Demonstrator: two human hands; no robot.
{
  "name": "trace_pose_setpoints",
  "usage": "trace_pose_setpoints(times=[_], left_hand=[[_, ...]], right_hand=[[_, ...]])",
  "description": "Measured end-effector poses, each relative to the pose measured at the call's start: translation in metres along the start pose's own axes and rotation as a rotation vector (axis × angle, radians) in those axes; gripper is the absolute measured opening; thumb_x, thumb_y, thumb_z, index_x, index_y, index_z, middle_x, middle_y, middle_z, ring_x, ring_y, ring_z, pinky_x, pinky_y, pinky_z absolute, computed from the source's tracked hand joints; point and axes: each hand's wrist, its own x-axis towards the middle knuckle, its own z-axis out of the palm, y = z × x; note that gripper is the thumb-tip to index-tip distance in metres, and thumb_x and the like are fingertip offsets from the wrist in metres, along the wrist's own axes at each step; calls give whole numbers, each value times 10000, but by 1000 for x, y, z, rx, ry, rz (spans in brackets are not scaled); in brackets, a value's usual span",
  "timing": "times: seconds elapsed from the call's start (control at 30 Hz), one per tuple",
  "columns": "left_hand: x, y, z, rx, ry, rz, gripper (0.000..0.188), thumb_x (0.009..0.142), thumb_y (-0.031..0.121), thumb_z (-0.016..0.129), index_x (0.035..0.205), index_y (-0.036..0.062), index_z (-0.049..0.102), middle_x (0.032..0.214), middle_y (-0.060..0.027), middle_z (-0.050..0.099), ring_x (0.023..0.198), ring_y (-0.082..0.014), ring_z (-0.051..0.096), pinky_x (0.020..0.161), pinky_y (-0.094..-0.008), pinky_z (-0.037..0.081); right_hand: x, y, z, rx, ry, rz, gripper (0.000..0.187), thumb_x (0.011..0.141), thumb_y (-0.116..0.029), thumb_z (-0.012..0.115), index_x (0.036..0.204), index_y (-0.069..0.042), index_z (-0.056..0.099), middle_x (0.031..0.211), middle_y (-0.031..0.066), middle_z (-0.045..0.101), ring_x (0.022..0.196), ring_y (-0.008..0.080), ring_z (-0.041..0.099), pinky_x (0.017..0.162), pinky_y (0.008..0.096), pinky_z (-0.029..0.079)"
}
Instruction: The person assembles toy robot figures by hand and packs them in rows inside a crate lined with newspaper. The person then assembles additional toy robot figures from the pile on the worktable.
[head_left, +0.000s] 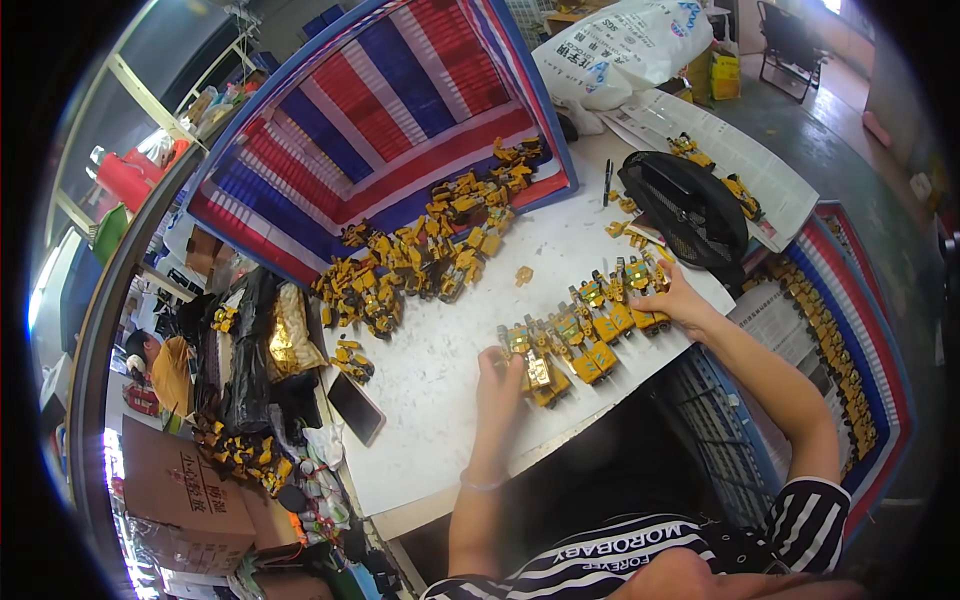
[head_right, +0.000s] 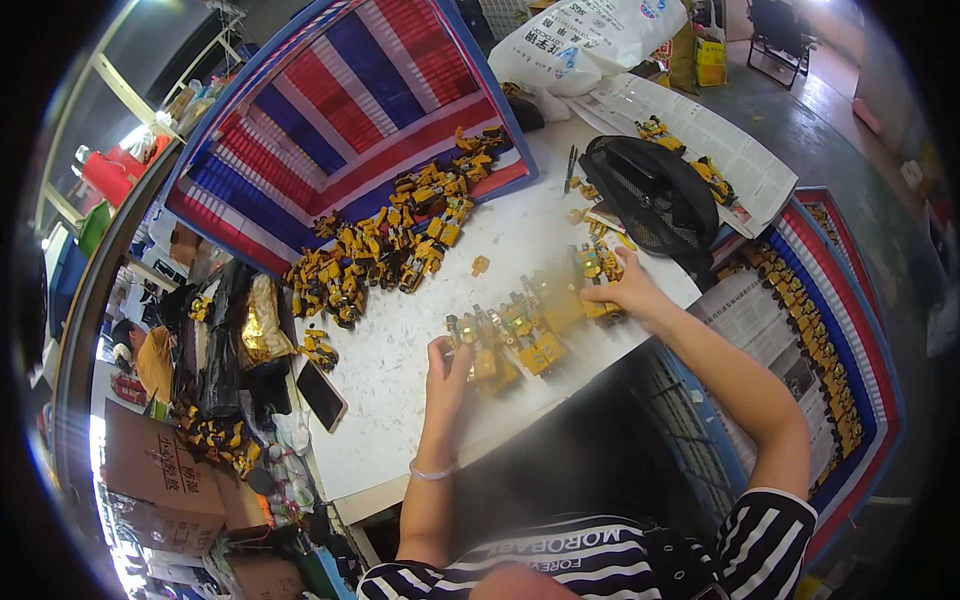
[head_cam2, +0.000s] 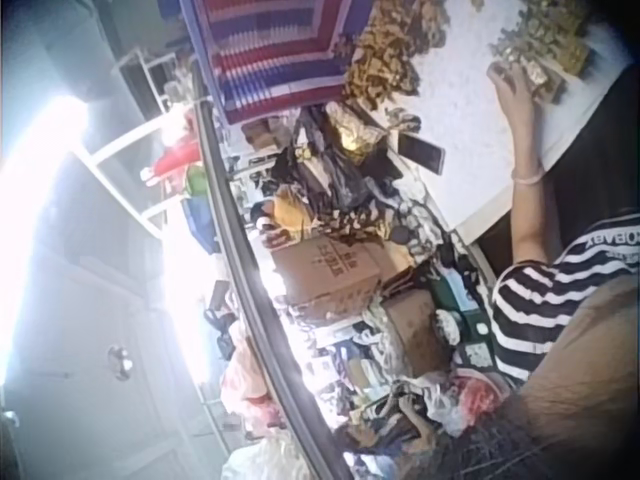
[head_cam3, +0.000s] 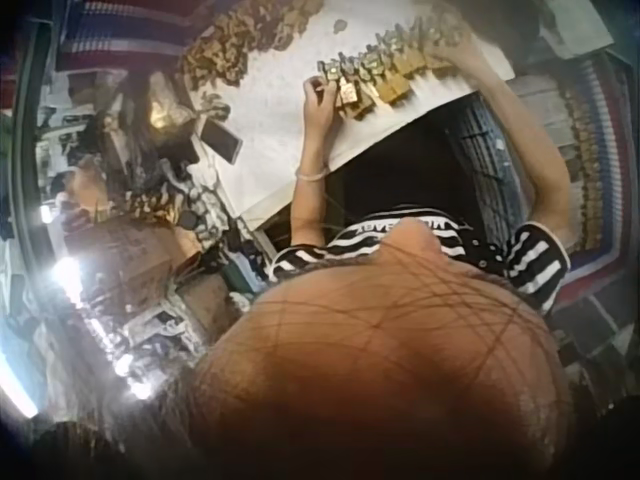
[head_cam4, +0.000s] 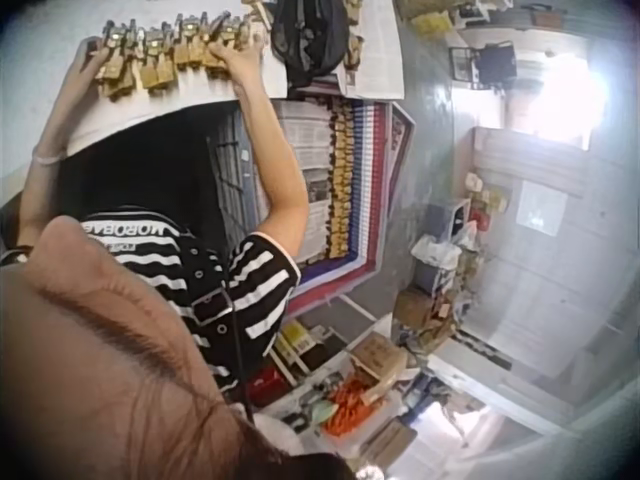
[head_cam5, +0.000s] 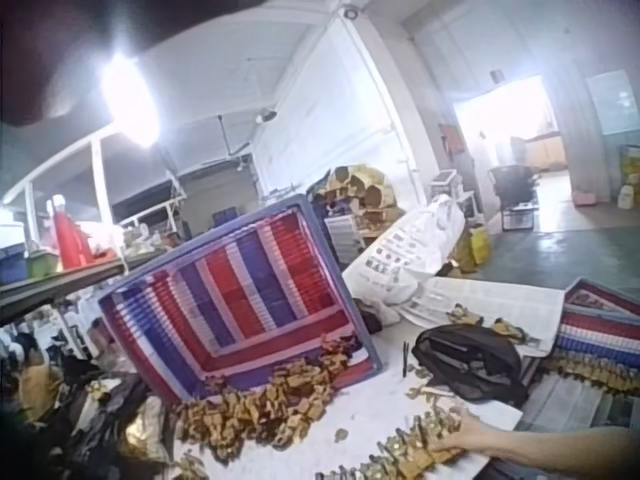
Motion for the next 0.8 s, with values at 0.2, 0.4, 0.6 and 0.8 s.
trace_pose_setpoints(times=[0.2, 0.4, 0.6, 0.8], left_hand=[[-4, 6, -3, 0, 5, -32, 386, 818, 260, 504, 1093, 37, 349, 937, -73, 475, 814, -130, 450, 693, -235, 377], [4, -10, -4, 1, 35, 81, 331, 813, 216, 502, 1063, 42, 370, 943, -69, 452, 813, -131, 427, 707, -250, 373], [-7, 7, 9, -216, -36, 24, 491, 814, 188, 518, 1181, 84, 209, 1062, -98, 395, 909, -145, 419, 752, -260, 385], [-4, 17, 16, -298, -39, -42, 584, 784, 151, 508, 1221, 60, 132, 1173, -153, 313, 996, -217, 413, 780, -340, 406]], right_hand=[[-1, -23, -11, 651, -276, 270, 243, 735, -124, 597, 951, -63, 503, 813, 25, 572, 725, 127, 563, 651, 279, 462], [-16, -42, 39, 456, -444, 188, 474, 693, -164, 642, 1104, -11, 462, 992, 76, 554, 879, 146, 526, 792, 278, 414], [-1, -40, 38, 413, -555, 272, 416, 701, -214, 639, 1047, -31, 499, 966, 63, 551, 877, 141, 519, 740, 263, 418], [-4, -24, 31, 394, -537, 233, 422, 715, -179, 623, 1080, -35, 468, 964, 67, 549, 859, 143, 533, 733, 266, 439]])
